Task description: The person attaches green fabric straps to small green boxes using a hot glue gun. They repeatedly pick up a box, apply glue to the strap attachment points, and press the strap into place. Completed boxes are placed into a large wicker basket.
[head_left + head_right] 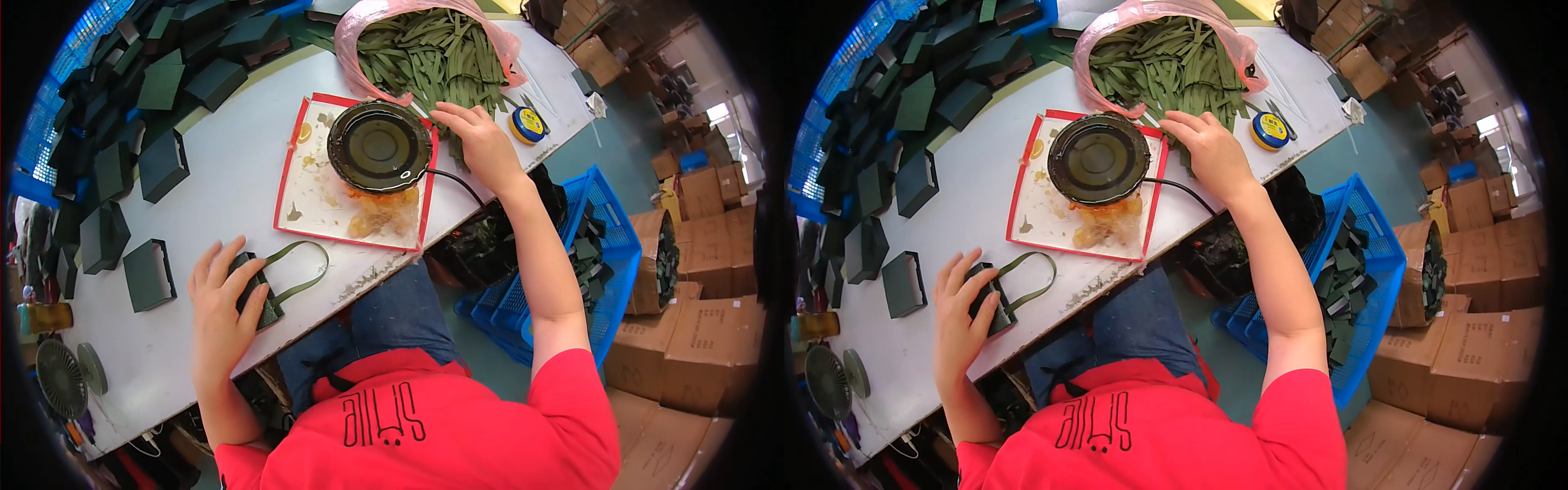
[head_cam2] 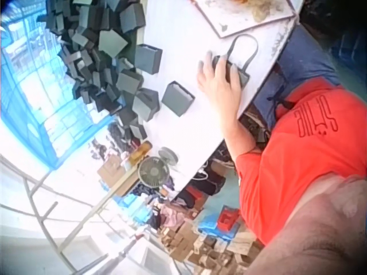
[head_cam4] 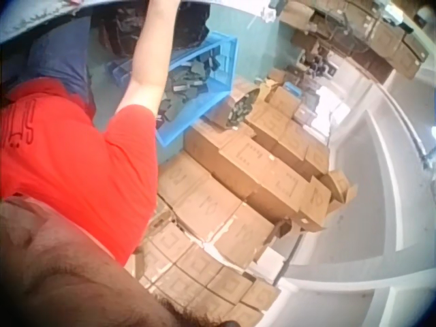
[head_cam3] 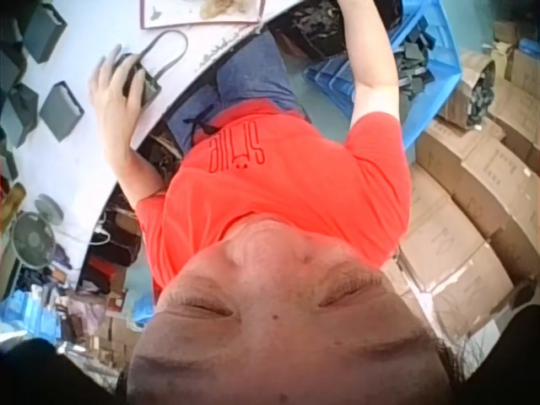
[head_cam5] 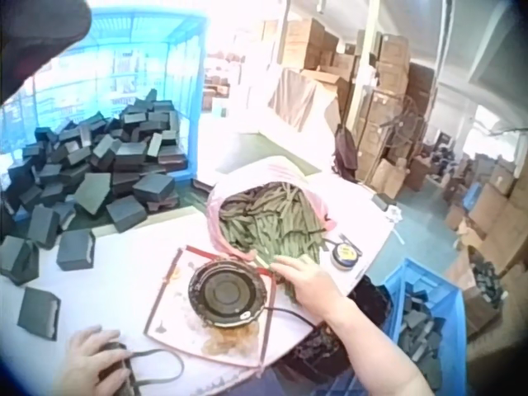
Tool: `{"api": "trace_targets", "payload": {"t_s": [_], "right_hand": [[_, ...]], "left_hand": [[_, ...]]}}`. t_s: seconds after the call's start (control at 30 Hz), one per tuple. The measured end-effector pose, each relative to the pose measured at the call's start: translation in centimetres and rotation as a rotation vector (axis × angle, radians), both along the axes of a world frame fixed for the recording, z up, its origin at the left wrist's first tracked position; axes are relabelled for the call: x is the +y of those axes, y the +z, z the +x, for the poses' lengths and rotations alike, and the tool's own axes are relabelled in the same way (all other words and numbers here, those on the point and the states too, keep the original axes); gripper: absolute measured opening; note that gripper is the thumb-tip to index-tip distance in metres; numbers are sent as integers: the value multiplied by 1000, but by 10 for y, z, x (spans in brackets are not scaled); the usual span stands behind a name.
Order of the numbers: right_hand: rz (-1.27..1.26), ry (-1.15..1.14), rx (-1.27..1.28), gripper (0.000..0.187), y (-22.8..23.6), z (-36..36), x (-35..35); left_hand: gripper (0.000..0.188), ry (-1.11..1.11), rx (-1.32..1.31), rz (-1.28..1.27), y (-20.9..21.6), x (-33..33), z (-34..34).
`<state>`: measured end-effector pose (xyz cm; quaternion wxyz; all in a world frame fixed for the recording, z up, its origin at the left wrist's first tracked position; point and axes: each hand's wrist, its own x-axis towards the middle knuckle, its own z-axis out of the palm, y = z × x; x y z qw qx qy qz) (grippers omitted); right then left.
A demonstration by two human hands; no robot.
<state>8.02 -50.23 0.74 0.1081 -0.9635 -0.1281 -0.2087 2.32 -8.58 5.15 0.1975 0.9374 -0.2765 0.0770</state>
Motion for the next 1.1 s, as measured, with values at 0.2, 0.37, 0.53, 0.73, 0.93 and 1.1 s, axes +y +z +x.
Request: {"api": "trace_targets", "payload": {"t_s": [0.2,0.37,0.53,0.73,0.93,1.1], "right_hand": [[20,-43,-36,21,-17,7,-14],[359,-191,-78,12,-19,-3,-12],[501,-258,24,14,-15,-8,-9],[502,-260,5,15,-20,-11,-6],[393,-212,-190,18,-17,-18,-11],[752,-262,-109,16,-11,-26,2]], "left_hand": [[19,199,354,-147,-14,42,3],[15,315,522,-278,-9,71,9],[24,144,0,-400,-2,69,6],[26,-74,93,-99,0,34,-1],[71,-57,297,160,5,24,-8],[88,18,264,214,1,30,-6]]}}
